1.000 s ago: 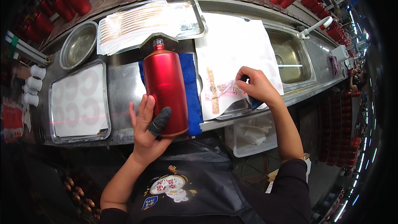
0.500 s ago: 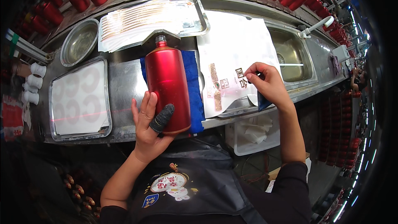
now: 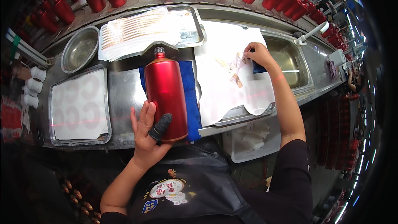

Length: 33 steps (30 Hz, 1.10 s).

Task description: The person applies gold circular labels to the necks of red bottles, then wipes the bottle bodies with a blue cloth. The person handles each bottle one at a time, places the finished bottles on the floor, and repeats the process.

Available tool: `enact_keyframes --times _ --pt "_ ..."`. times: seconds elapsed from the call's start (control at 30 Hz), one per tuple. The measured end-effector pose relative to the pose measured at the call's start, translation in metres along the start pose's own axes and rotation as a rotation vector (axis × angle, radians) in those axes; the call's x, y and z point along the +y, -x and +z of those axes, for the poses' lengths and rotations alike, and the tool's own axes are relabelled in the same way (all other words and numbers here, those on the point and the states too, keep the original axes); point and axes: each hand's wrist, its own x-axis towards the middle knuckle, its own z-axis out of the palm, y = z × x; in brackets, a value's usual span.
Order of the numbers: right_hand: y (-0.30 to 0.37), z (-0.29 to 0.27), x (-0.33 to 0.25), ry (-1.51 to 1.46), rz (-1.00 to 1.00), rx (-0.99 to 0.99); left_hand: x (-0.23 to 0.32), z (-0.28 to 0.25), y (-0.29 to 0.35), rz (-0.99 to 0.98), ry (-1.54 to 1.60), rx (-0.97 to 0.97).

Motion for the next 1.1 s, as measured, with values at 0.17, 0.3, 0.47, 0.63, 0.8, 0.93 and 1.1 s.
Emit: enact_keyframes --times 0.17,0.3,0.47,0.63,0.8,0.93,1.1 --pt "-0.044 0.010 0.025 -0.066 0.058 -0.074 0.003 -0.005 -0.002 0.014 -0.026 -0.010" --pt "-0.064 0.018 0.020 -0.169 0.082 -0.090 0.005 -0.009 0.000 -0.059 0.052 -0.027" --pt "-0.065 0.037 0.019 -0.132 0.012 0.010 0.004 -0.013 0.003 -0.128 0.117 -0.032" --pt "-0.055 0.037 0.015 -0.333 0.165 0.027 0.002 -0.015 0.002 -0.144 0.149 -0.026" --pt "-0.027 0.037 -0.030 -0.149 -0.095 0.210 0.000 -0.011 -0.002 -0.066 0.085 -0.034" --pt "0.020 0.027 -0.088 -0.135 -0.297 0.335 0.000 -0.014 -0.005 -0.063 0.106 -0.052" --pt "0.072 -0.005 -0.161 -0.133 -0.420 0.267 -0.004 -0.045 -0.025 -0.117 0.362 0.039"
